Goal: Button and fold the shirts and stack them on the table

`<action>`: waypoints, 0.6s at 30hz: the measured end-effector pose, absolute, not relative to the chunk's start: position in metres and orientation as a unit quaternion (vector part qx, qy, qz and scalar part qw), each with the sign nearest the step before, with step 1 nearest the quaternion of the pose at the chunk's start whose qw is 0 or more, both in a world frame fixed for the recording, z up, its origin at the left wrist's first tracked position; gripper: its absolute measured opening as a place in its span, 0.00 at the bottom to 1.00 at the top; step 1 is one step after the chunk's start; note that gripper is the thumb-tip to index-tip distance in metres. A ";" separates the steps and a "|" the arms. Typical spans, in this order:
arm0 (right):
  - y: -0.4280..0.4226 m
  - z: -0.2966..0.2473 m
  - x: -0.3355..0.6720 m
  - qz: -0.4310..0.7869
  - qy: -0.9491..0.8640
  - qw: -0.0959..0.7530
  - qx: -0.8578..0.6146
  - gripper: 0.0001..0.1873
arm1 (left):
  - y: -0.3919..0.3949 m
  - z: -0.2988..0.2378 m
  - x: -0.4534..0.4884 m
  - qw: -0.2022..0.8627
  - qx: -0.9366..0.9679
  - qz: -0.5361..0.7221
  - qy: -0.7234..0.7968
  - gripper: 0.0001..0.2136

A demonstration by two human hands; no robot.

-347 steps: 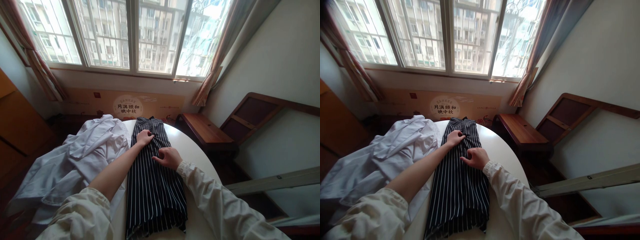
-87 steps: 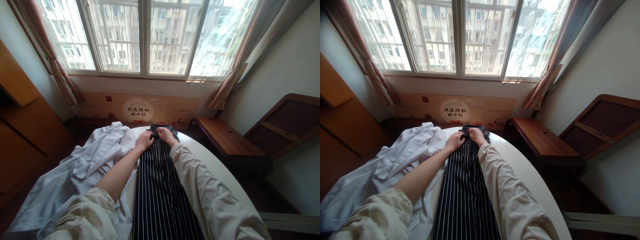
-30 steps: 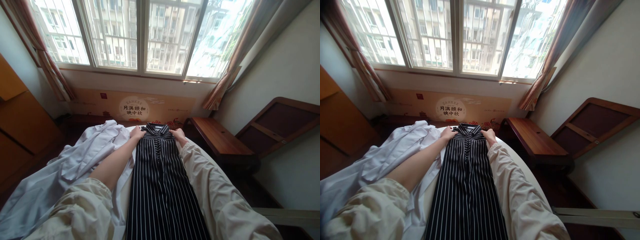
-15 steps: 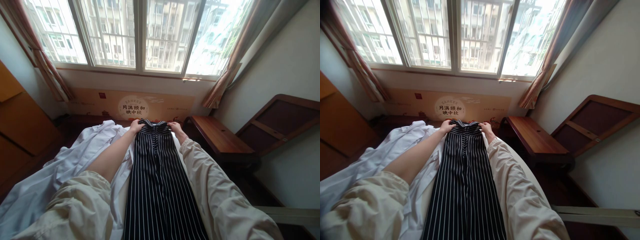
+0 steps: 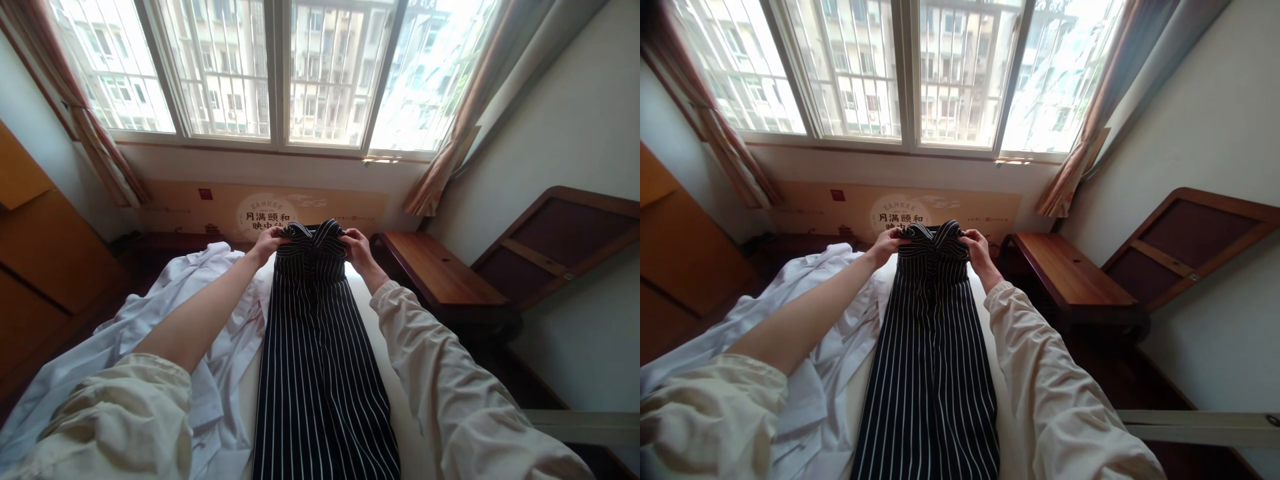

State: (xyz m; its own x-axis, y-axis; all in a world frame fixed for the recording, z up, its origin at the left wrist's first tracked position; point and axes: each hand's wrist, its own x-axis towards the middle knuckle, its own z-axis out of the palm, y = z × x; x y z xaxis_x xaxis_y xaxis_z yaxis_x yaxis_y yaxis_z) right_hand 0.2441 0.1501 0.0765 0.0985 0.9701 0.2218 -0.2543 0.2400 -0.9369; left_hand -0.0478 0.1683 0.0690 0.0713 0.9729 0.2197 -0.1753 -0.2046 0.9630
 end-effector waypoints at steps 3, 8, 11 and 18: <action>0.121 0.065 0.252 0.492 -0.508 0.617 -0.346 0.19 | 0.141 0.059 -0.063 0.502 0.585 0.523 0.364 0.19; 0.076 0.042 0.268 0.467 -0.581 0.557 -0.366 0.16 | 0.096 0.047 -0.077 0.489 0.703 0.390 0.339 0.13; 0.053 0.029 0.278 0.469 -0.620 0.500 -0.381 0.21 | 0.074 0.040 -0.079 0.483 0.762 0.294 0.317 0.14; 0.037 0.022 0.281 0.451 -0.635 0.457 -0.428 0.26 | 0.057 0.014 -0.061 0.397 0.684 0.330 0.514 0.30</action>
State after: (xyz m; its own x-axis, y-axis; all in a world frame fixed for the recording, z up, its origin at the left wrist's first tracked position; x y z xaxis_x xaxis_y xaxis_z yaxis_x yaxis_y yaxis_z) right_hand 0.2806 0.0368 0.0217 -0.2147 0.9571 0.1948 0.1318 0.2260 -0.9652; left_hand -0.0607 0.0573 0.0137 0.2529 0.9665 0.0428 0.4418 -0.1547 0.8836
